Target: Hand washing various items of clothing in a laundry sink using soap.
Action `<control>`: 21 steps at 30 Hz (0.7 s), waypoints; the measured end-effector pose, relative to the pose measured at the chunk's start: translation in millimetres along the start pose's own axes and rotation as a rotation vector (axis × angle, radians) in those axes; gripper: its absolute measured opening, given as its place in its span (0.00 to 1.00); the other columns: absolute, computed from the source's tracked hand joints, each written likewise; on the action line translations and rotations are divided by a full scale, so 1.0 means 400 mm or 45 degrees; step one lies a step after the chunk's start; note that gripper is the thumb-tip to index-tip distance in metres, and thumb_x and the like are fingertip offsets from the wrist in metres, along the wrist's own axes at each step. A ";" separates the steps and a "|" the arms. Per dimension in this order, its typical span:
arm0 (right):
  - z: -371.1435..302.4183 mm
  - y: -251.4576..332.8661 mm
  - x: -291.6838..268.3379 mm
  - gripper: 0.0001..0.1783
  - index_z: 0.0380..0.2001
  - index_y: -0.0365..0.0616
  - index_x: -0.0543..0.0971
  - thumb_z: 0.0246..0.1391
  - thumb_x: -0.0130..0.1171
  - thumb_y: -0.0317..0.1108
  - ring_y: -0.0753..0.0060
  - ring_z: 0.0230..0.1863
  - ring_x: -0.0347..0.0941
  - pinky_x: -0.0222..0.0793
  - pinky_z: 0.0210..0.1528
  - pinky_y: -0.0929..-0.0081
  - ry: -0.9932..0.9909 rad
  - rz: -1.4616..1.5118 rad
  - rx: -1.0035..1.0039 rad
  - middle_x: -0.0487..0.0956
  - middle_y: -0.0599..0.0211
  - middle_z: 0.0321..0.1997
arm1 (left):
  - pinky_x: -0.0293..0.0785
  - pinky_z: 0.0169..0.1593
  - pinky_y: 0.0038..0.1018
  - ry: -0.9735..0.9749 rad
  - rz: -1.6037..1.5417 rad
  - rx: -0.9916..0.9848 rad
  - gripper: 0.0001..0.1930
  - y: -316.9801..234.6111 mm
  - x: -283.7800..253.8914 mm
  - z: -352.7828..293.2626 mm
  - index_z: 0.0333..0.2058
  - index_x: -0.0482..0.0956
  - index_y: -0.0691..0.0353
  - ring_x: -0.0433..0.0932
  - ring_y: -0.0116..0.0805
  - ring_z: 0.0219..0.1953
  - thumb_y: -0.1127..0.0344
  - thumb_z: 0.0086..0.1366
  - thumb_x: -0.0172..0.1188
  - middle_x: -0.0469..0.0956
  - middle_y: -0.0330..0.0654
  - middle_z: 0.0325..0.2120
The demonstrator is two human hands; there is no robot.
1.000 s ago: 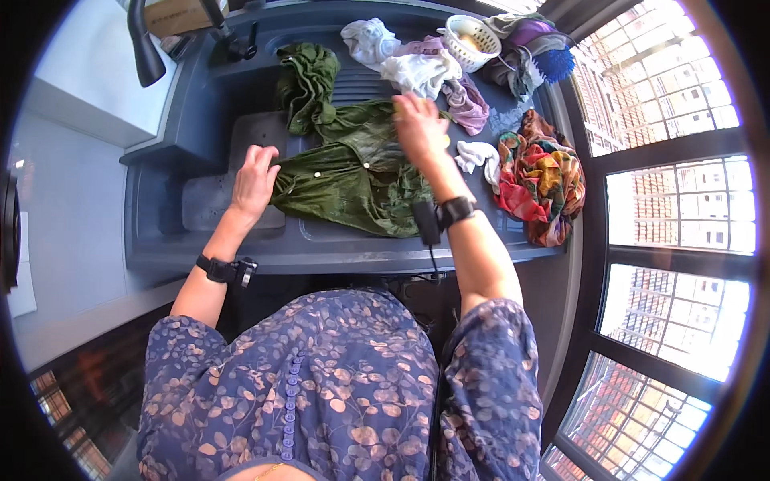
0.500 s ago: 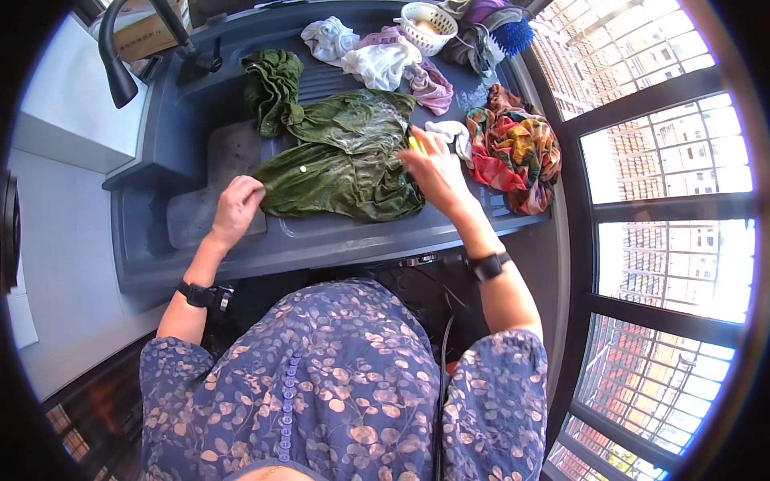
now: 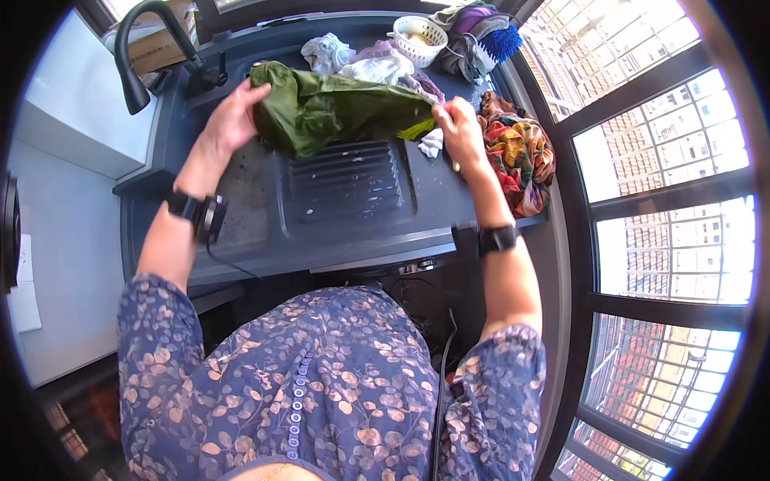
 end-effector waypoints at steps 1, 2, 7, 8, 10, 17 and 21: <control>0.070 0.003 0.003 0.13 0.35 0.38 0.80 0.61 0.59 0.39 0.57 0.45 0.74 0.68 0.51 0.66 0.018 -0.077 -0.003 0.77 0.55 0.34 | 0.74 0.60 0.39 -0.193 -0.072 0.091 0.13 -0.048 -0.074 0.049 0.50 0.78 0.62 0.80 0.40 0.49 0.72 0.66 0.60 0.82 0.44 0.47; 0.132 -0.026 -0.025 0.14 0.34 0.38 0.80 0.61 0.60 0.40 0.57 0.45 0.75 0.68 0.51 0.66 -0.043 0.002 0.008 0.79 0.56 0.36 | 0.74 0.61 0.40 -0.264 -0.122 0.115 0.13 -0.105 -0.070 0.090 0.49 0.79 0.66 0.80 0.41 0.50 0.73 0.66 0.60 0.82 0.47 0.47; 0.283 0.016 -0.128 0.16 0.38 0.38 0.83 0.61 0.64 0.43 0.56 0.60 0.71 0.62 0.64 0.66 -0.338 0.404 -0.120 0.81 0.53 0.48 | 0.73 0.60 0.35 -0.166 0.029 0.463 0.18 -0.398 -0.034 0.038 0.54 0.75 0.69 0.78 0.37 0.53 0.68 0.68 0.60 0.80 0.47 0.50; 0.256 0.075 -0.136 0.15 0.39 0.38 0.83 0.60 0.65 0.41 0.56 0.64 0.68 0.59 0.66 0.66 -0.418 0.255 -0.256 0.80 0.51 0.48 | 0.74 0.59 0.35 -0.139 0.092 0.420 0.16 -0.387 -0.008 -0.020 0.53 0.76 0.65 0.79 0.36 0.51 0.67 0.69 0.59 0.81 0.45 0.49; 0.196 0.083 -0.143 0.11 0.37 0.39 0.83 0.58 0.65 0.37 0.53 0.64 0.68 0.60 0.66 0.65 -0.264 0.080 -0.339 0.80 0.50 0.47 | 0.73 0.59 0.34 -0.222 0.181 0.335 0.15 -0.298 0.062 -0.121 0.53 0.76 0.62 0.80 0.35 0.50 0.66 0.70 0.57 0.81 0.42 0.49; -0.064 -0.159 0.052 0.18 0.49 0.57 0.79 0.54 0.65 0.37 0.45 0.62 0.70 0.69 0.60 0.52 0.274 -0.571 -0.029 0.75 0.48 0.58 | 0.74 0.60 0.33 -0.434 0.071 -0.339 0.16 0.292 -0.076 -0.341 0.57 0.71 0.67 0.78 0.35 0.55 0.72 0.73 0.48 0.78 0.45 0.54; -0.113 0.184 0.242 0.25 0.59 0.51 0.71 0.56 0.54 0.32 0.43 0.54 0.74 0.73 0.46 0.42 0.211 -0.369 -0.189 0.77 0.53 0.54 | 0.75 0.56 0.30 -0.611 0.297 -0.175 0.15 0.401 -0.123 -0.405 0.55 0.72 0.66 0.79 0.31 0.50 0.70 0.74 0.50 0.79 0.43 0.50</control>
Point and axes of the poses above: each hand's wrist, its own z-axis towards the middle knuckle, its own x-axis out of the palm, y = z × x, the point moved 5 cm from there along z, towards the middle knuckle
